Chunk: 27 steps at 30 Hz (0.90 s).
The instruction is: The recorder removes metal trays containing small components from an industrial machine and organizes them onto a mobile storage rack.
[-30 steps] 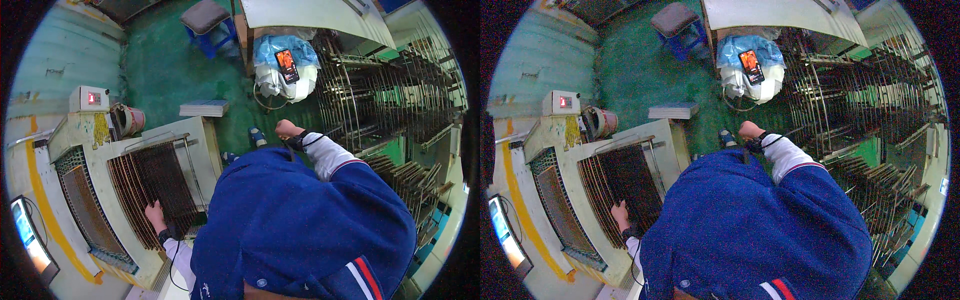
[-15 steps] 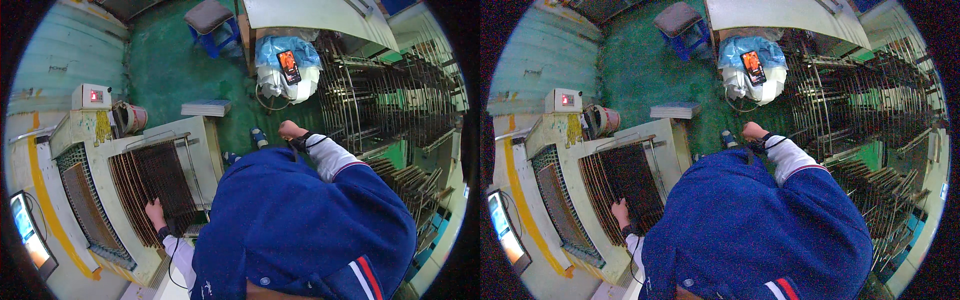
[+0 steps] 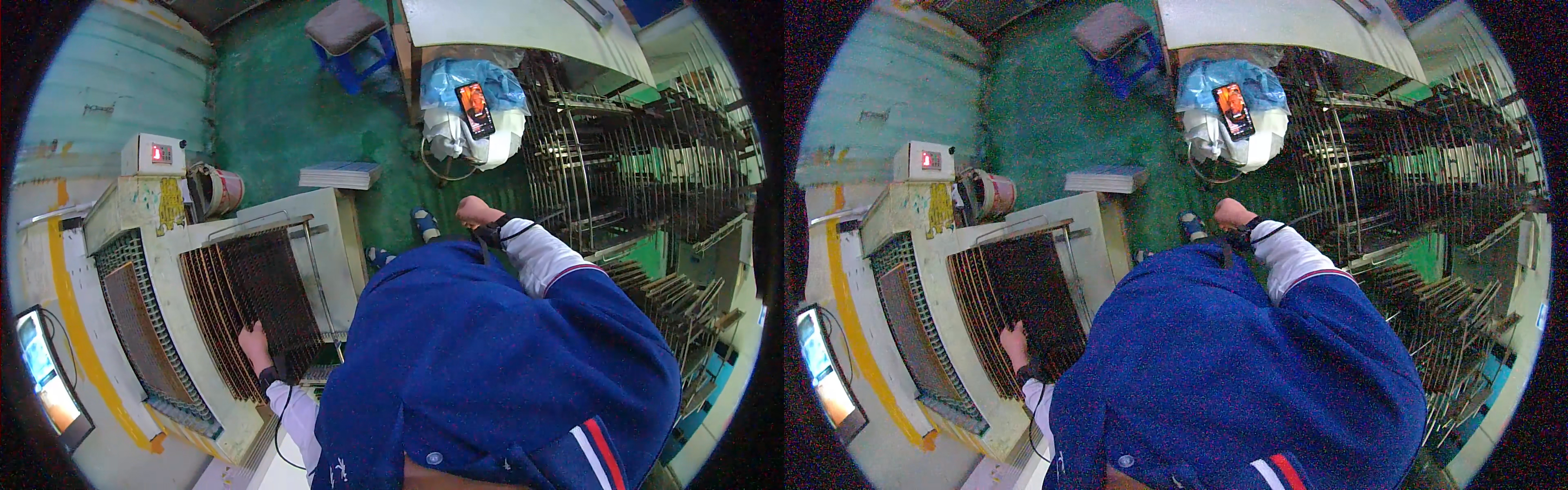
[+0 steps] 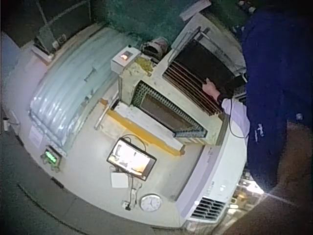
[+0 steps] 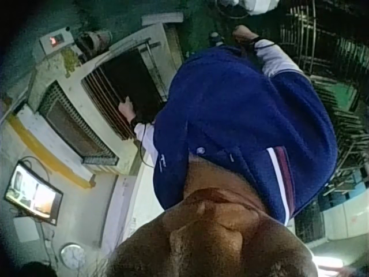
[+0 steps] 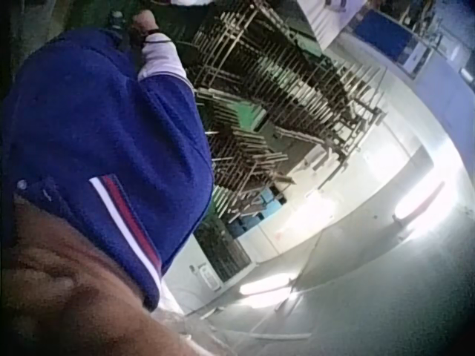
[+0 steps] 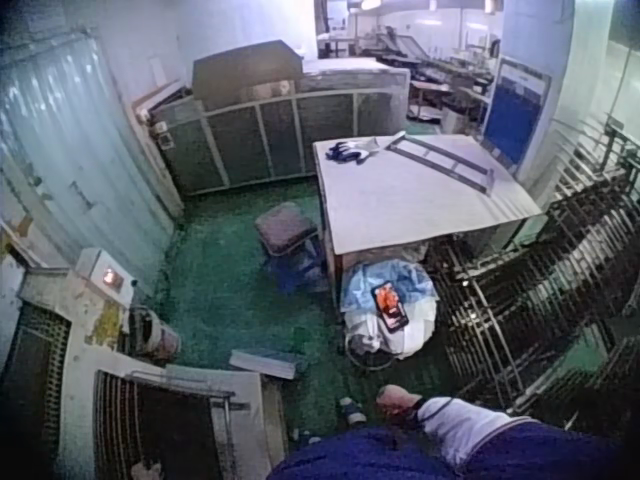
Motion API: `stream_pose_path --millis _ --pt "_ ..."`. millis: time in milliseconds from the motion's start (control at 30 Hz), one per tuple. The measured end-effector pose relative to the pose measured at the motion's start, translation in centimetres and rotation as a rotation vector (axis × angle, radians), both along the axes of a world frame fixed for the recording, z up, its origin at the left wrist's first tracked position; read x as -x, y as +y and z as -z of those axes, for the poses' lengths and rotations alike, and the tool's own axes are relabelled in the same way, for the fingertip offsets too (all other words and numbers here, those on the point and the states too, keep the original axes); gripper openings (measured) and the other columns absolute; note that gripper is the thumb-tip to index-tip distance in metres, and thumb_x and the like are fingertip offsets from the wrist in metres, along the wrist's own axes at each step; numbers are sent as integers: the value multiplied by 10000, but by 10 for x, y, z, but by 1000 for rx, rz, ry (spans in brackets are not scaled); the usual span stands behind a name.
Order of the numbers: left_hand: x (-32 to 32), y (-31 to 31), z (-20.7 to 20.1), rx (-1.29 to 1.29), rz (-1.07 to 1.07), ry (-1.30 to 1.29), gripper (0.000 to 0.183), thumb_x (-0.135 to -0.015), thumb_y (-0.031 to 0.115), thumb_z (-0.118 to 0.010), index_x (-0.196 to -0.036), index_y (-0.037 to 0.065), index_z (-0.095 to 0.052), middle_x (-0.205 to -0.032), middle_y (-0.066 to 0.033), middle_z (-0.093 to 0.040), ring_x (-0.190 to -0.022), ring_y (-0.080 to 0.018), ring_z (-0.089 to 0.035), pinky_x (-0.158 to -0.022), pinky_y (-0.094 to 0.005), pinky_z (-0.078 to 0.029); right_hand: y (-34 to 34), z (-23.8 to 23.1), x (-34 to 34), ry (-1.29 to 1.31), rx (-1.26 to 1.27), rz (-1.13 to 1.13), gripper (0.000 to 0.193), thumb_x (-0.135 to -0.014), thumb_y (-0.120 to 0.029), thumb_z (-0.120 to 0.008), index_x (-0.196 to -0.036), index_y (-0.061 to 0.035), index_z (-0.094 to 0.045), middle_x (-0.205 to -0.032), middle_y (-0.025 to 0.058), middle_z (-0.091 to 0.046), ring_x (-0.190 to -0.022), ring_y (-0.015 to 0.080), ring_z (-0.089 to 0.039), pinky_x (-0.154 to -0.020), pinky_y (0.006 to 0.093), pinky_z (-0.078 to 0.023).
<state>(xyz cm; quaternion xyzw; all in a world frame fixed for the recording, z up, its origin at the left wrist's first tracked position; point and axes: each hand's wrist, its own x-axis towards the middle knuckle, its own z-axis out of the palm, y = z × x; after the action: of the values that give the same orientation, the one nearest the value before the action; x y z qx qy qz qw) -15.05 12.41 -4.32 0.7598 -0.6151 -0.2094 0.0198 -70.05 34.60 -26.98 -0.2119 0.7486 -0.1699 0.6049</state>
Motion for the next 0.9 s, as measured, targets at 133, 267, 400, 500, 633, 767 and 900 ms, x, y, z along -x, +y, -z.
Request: stream_pose_path --millis 133,267,400,500,633,767,900 --pt "-14 -1 16 -22 -48 26 252 -745 145 -603 -891 -59 -581 -794 -158 -619 -682 -282 -588 -650 -344 -431 -4 -7 -7 103 8 -69 185 -678 -115 -463 -650 11 -596 -588 130 -603 -506 221 -608 -468 330 -495" --pt "-17 4 7 -74 -144 110 242 -746 137 -602 -904 -45 -588 -815 -152 -623 -713 -276 -593 -669 -341 -434 -10 -29 -13 155 59 -158 181 -675 -129 -481 -649 13 -591 -594 145 -600 -512 233 -608 -471 331 -497" --pt "6 3 -6 -54 -74 20 246 -737 136 -610 -923 -25 -598 -850 -150 -626 -772 -275 -595 -707 -342 -437 -6 -26 -11 206 87 -260 162 -676 -130 -500 -657 2 -592 -615 125 -599 -535 232 -611 -483 334 -498" --pt "2 4 -4 -18 -59 47 234 -737 149 -607 -896 -23 -598 -788 -138 -614 -706 -252 -582 -651 -333 -434 -4 -23 -12 230 84 -279 148 -676 -133 -510 -669 -12 -595 -646 105 -598 -561 231 -613 -502 341 -499" --pt "-11 5 7 70 24 32 218 -747 170 -591 -835 -30 -598 -654 -118 -599 -543 -208 -570 -523 -314 -435 -7 -32 -16 185 32 -208 153 -671 -147 -515 -683 -16 -593 -669 106 -593 -588 246 -613 -532 355 -500" --pt "-12 3 10 74 55 29 228 -746 175 -585 -859 -23 -601 -708 -127 -614 -606 -233 -592 -572 -324 -445 -4 -22 -14 217 89 -227 156 -649 -154 -535 -683 -14 -597 -637 120 -589 -581 261 -607 -526 362 -495" --pt "-19 2 14 38 41 36 241 -748 180 -582 -889 -15 -598 -754 -127 -620 -650 -242 -596 -614 -329 -446 -1 -9 -12 229 124 -285 152 -627 -145 -544 -670 -11 -603 -615 130 -595 -558 259 -601 -508 352 -491"
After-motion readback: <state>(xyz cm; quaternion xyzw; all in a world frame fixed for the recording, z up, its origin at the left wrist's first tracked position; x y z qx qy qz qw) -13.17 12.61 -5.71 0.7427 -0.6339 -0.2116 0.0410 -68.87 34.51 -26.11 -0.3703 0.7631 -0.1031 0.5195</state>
